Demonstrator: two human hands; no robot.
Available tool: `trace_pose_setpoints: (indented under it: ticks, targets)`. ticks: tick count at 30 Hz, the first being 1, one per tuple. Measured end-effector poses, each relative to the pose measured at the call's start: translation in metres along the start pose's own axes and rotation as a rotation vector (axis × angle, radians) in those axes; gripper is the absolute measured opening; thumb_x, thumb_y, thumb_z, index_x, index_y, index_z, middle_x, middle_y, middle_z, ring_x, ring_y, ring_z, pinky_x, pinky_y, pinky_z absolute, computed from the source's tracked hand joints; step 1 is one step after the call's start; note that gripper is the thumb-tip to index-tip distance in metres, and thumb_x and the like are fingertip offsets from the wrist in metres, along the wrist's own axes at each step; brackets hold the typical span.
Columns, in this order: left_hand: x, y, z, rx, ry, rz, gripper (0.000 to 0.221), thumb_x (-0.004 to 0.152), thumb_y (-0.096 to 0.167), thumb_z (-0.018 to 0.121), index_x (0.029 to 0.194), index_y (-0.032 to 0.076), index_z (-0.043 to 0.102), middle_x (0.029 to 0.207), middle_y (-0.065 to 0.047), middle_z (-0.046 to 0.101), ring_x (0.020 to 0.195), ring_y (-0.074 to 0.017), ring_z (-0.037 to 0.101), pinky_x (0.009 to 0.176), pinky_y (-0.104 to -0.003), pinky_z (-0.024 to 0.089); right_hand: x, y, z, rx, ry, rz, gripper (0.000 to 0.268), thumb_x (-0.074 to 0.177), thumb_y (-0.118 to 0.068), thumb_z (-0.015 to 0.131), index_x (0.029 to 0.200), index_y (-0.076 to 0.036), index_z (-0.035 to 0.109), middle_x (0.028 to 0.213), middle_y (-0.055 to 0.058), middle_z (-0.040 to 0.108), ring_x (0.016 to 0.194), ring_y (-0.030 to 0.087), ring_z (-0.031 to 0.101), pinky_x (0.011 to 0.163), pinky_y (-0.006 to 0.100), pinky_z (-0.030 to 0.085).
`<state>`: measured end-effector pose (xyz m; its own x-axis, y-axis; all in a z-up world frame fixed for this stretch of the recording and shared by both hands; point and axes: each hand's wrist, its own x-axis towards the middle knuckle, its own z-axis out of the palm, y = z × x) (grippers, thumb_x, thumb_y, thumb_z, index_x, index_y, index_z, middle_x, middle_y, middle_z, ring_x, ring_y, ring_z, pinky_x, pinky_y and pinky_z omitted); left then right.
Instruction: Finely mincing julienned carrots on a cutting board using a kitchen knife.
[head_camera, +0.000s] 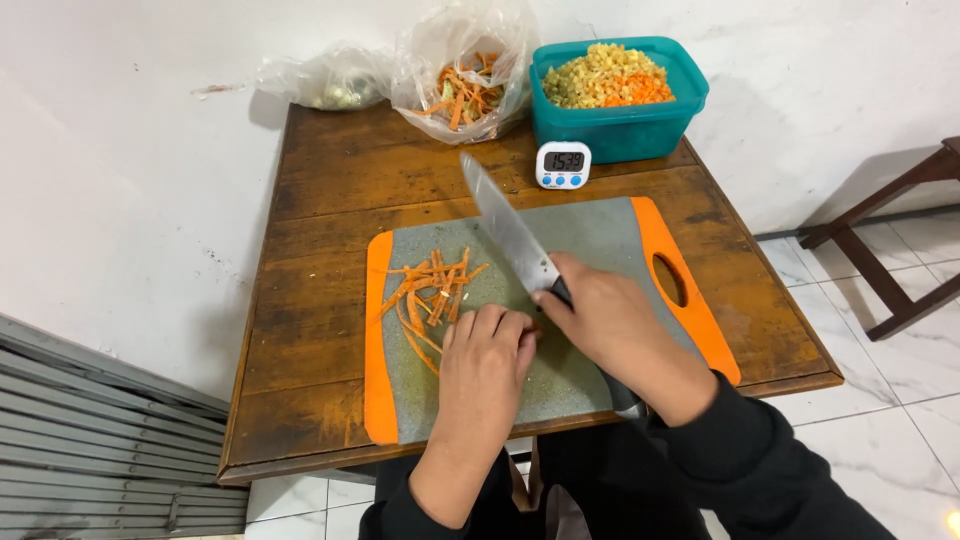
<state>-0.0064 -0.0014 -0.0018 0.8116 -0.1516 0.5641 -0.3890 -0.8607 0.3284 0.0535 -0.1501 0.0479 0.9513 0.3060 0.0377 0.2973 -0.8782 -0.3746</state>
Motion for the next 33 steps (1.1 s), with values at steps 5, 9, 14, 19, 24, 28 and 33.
trace_pose_setpoints:
  ticks: [5,9,14,19,24,28,33]
  targets:
    - [-0.002,-0.003,0.003,0.026,-0.028,-0.001,0.012,0.086,0.017,0.068,0.096,0.012,0.063,0.090,-0.005,0.054,0.080,-0.0268,0.051,0.070,-0.040,0.041,-0.002,0.000,0.002,-0.114,0.134,-0.163,0.044,0.088,-0.035,0.064,0.124,-0.011,0.060,0.095,0.011,0.058,0.095,0.038,0.058,0.074,0.047,0.050]
    - [0.000,-0.002,0.002,-0.003,0.027,-0.002,0.010,0.087,0.020,0.071,0.091,0.014,0.063,0.088,-0.002,0.056,0.077,-0.0236,0.052,0.069,-0.038,0.043,-0.050,-0.002,-0.062,0.666,0.202,0.024,0.052,0.087,-0.017,0.060,0.138,-0.024,0.052,0.112,0.001,0.059,0.106,0.010,0.060,0.093,0.026,0.046]
    - [0.000,-0.003,0.003,-0.012,-0.004,-0.017,0.009,0.089,0.020,0.069,0.091,0.013,0.064,0.086,-0.002,0.054,0.078,-0.0234,0.050,0.070,-0.038,0.042,-0.129,0.089,-0.043,1.578,0.210,-0.258,0.072,0.103,-0.053,0.051,0.152,-0.004,0.035,0.103,0.017,0.061,0.089,0.024,0.062,0.077,0.034,0.049]
    - [-0.001,0.001,-0.003,-0.034,-0.036,-0.019,0.008,0.090,0.018,0.068,0.091,0.011,0.064,0.089,-0.003,0.055,0.079,-0.0234,0.051,0.069,-0.038,0.041,-0.175,0.086,0.019,1.529,0.063,-0.027,0.043,0.099,-0.027,0.041,0.118,0.004,0.064,0.062,0.017,0.066,0.046,0.026,0.061,0.037,0.038,0.055]
    - [-0.002,-0.001,0.000,-0.027,-0.021,0.003,0.006,0.090,0.020,0.069,0.093,0.015,0.067,0.089,-0.001,0.055,0.080,-0.0227,0.051,0.070,-0.037,0.041,-0.166,-0.010,-0.021,0.587,0.495,0.069,0.026,0.086,-0.006,0.059,0.109,-0.002,0.071,0.076,0.008,0.075,0.071,0.013,0.071,0.075,0.023,0.057]
    - [-0.001,-0.001,-0.001,-0.057,-0.036,0.034,0.006,0.089,0.017,0.068,0.094,0.014,0.067,0.089,-0.002,0.055,0.081,-0.0235,0.051,0.069,-0.038,0.040,-0.110,0.003,-0.014,0.048,0.541,-0.154,0.030,0.090,-0.014,0.062,0.120,-0.008,0.065,0.100,0.007,0.063,0.086,0.019,0.062,0.075,0.032,0.049]
    - [0.000,-0.004,0.001,-0.021,-0.046,0.044,0.007,0.085,0.012,0.068,0.093,0.012,0.069,0.086,-0.002,0.056,0.080,-0.0264,0.051,0.068,-0.039,0.041,-0.054,0.005,0.038,-0.600,0.366,-0.076,0.033,0.085,-0.038,0.066,0.101,-0.012,0.055,0.090,0.009,0.062,0.079,0.027,0.064,0.057,0.035,0.054]
